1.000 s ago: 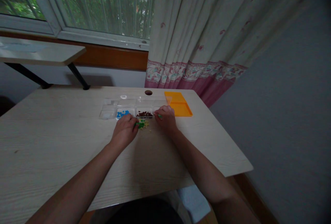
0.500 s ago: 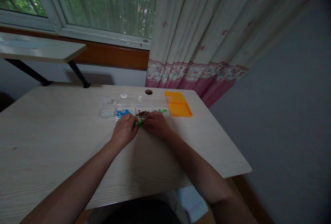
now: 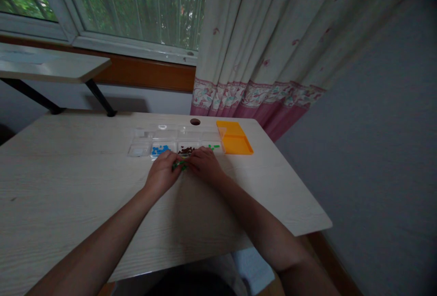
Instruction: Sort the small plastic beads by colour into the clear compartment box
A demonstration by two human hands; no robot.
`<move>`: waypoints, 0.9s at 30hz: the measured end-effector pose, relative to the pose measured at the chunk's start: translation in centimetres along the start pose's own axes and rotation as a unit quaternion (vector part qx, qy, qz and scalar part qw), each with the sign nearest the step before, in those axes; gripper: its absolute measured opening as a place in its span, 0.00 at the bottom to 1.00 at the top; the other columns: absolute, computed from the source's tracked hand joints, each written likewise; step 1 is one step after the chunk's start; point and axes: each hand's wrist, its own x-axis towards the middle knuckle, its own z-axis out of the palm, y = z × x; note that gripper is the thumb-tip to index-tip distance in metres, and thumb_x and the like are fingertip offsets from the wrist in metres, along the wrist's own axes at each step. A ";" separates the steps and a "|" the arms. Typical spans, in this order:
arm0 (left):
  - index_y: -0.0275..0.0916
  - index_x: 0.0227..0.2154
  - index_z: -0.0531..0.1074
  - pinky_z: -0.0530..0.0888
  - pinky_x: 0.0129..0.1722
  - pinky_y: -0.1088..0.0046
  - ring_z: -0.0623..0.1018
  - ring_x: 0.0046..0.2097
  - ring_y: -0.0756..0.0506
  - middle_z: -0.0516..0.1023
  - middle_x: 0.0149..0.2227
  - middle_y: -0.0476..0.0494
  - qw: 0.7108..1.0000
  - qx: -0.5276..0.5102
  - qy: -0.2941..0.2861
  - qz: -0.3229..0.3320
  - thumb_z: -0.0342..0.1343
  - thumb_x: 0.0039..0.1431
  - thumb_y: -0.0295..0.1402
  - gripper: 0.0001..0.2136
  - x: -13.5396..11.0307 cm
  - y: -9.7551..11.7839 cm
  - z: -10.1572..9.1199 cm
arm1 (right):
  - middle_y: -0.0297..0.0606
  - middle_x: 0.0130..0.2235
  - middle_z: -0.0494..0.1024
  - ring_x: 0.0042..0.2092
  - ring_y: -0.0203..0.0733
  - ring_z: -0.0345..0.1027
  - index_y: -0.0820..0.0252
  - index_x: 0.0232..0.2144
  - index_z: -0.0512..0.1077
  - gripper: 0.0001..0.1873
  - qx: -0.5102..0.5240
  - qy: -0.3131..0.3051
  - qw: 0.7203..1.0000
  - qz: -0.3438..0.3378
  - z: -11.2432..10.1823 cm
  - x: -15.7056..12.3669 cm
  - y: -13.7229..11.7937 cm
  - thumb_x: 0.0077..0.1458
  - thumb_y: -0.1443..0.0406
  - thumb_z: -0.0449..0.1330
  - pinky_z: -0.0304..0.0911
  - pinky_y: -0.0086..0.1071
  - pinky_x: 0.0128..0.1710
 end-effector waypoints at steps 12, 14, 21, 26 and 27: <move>0.40 0.35 0.77 0.69 0.37 0.70 0.75 0.35 0.46 0.78 0.32 0.47 0.990 -0.105 -0.021 -0.089 0.55 0.60 0.39 0.10 0.3 -0.2 -0.3 | 0.40 0.43 0.79 0.47 0.45 0.67 0.51 0.53 0.75 0.16 0.024 0.034 0.999 0.006 -0.2 -0.1 0.0 0.64 0.62 0.59 0.55 0.40 0.51; 0.41 0.33 0.78 0.68 0.35 0.71 0.74 0.33 0.47 0.78 0.30 0.48 0.983 -0.144 -0.033 -0.112 0.55 0.59 0.42 0.11 0.5 -0.5 -0.2 | 0.40 0.43 0.79 0.48 0.44 0.67 0.50 0.54 0.74 0.17 0.033 0.042 0.999 0.000 -0.3 -0.2 -0.1 0.64 0.62 0.58 0.56 0.40 0.52; 0.38 0.35 0.78 0.68 0.32 0.72 0.74 0.31 0.47 0.79 0.30 0.46 0.932 -0.308 -0.046 -0.186 0.60 0.53 0.50 0.19 0.8 -0.9 0.0 | 0.39 0.41 0.81 0.45 0.43 0.69 0.53 0.49 0.77 0.13 0.063 0.077 0.995 0.003 -1.0 0.0 -0.3 0.64 0.62 0.58 0.57 0.38 0.49; 0.38 0.33 0.78 0.67 0.31 0.73 0.73 0.31 0.48 0.79 0.30 0.45 0.926 -0.323 -0.052 -0.188 0.60 0.52 0.51 0.19 0.8 -0.9 0.1 | 0.39 0.40 0.82 0.45 0.42 0.70 0.53 0.46 0.78 0.11 0.061 0.093 0.994 0.011 -0.8 0.0 -0.4 0.63 0.61 0.59 0.57 0.38 0.49; 0.38 0.33 0.78 0.67 0.31 0.73 0.73 0.31 0.48 0.79 0.30 0.45 0.924 -0.326 -0.056 -0.190 0.61 0.51 0.51 0.19 0.8 -0.9 0.1 | 0.38 0.40 0.82 0.45 0.42 0.71 0.53 0.47 0.78 0.12 0.061 0.095 0.994 0.010 -0.7 0.0 -0.4 0.63 0.62 0.60 0.57 0.38 0.49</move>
